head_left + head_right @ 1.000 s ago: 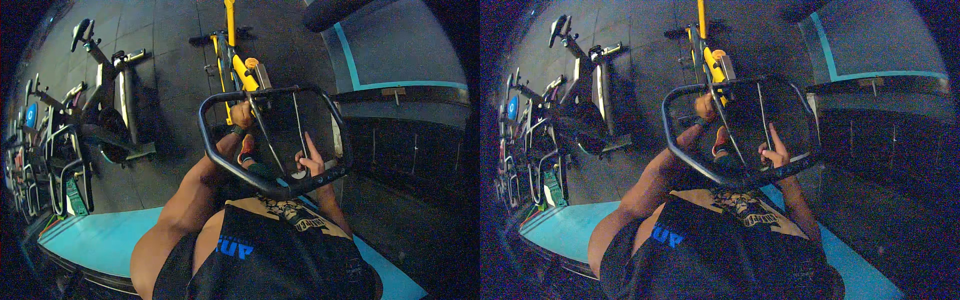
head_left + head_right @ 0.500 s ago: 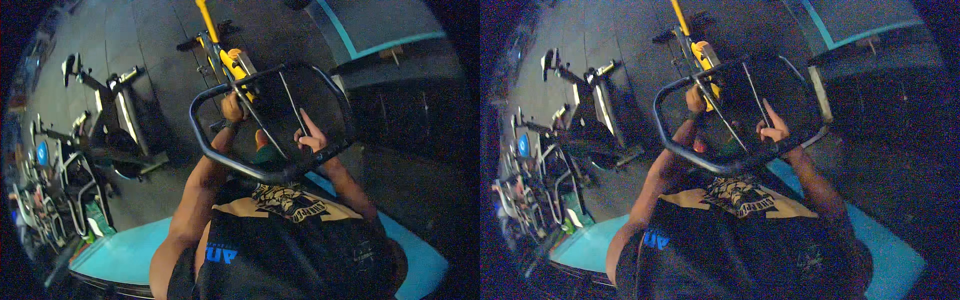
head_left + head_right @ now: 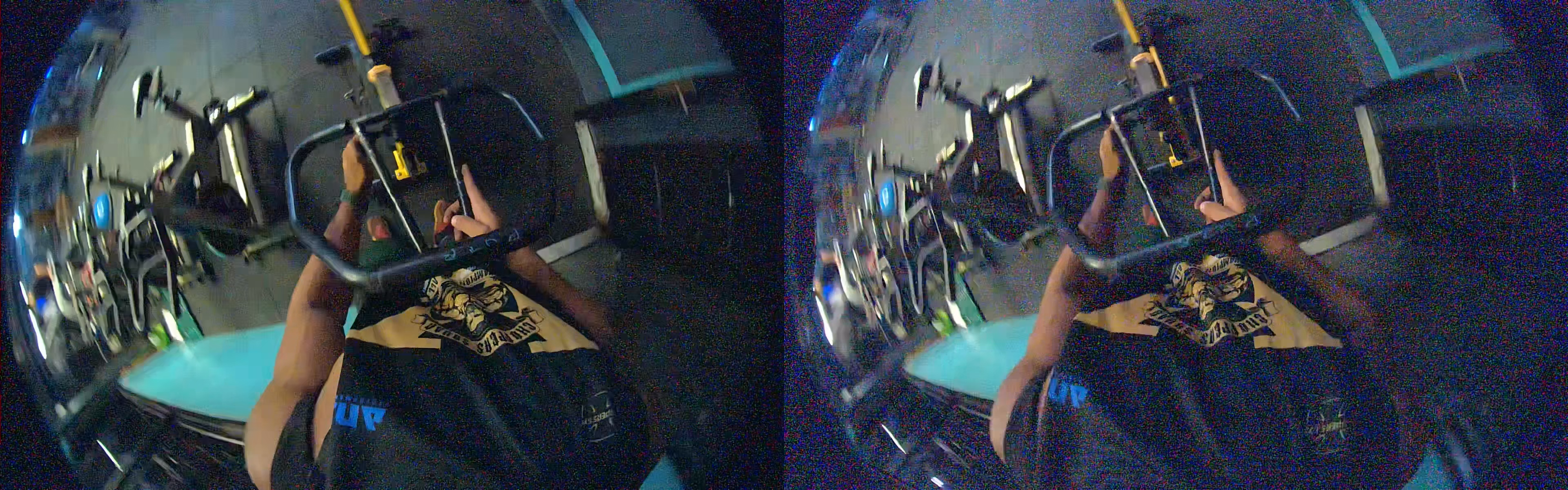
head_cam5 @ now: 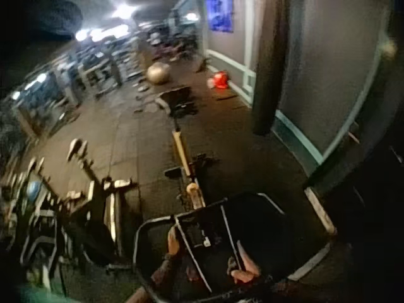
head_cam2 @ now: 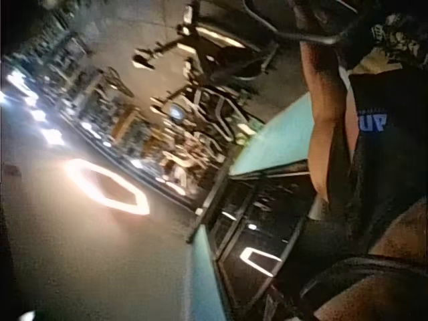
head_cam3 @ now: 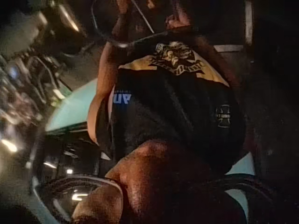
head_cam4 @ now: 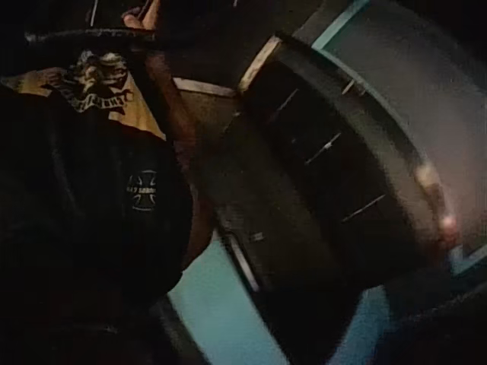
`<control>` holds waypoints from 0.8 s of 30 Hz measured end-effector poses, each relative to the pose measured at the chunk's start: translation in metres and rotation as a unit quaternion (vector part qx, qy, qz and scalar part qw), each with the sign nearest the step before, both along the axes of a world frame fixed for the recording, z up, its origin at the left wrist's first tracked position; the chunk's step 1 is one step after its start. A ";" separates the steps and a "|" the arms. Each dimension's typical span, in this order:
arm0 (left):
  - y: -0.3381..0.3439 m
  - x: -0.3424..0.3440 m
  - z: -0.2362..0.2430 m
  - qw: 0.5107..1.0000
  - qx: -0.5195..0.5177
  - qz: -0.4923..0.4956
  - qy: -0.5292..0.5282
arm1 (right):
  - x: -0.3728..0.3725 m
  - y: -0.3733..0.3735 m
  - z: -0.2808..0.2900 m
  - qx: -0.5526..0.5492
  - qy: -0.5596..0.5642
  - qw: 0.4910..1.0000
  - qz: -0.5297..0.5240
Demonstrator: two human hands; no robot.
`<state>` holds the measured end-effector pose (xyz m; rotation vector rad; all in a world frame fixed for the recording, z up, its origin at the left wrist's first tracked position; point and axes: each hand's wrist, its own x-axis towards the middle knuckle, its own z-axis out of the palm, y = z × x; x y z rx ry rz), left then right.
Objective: Replacing or repairing the handlebar assembly on a stationary exercise bike.
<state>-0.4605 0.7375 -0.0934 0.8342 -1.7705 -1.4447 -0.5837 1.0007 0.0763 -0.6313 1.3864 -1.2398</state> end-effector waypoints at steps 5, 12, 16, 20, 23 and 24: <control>0.006 0.006 0.005 0.950 -0.253 0.127 -0.132 | -0.002 -0.012 0.011 -0.006 0.014 0.996 0.092; 0.033 -0.019 0.037 0.942 -0.227 0.239 -0.067 | -0.017 0.002 -0.018 0.001 0.065 0.991 0.119; 0.029 -0.016 0.024 0.943 -0.215 0.230 -0.110 | -0.019 -0.011 -0.012 0.002 0.160 0.961 0.224; 0.022 -0.011 0.013 0.957 -0.141 0.222 -0.127 | -0.029 -0.018 -0.067 -0.187 0.371 0.887 0.204; 0.020 -0.014 0.012 0.971 -0.103 0.211 -0.037 | -0.001 -0.023 0.003 0.124 0.108 0.964 0.211; 0.021 -0.012 0.012 0.977 -0.085 0.195 0.003 | -0.038 -0.017 -0.078 0.007 0.186 0.954 0.235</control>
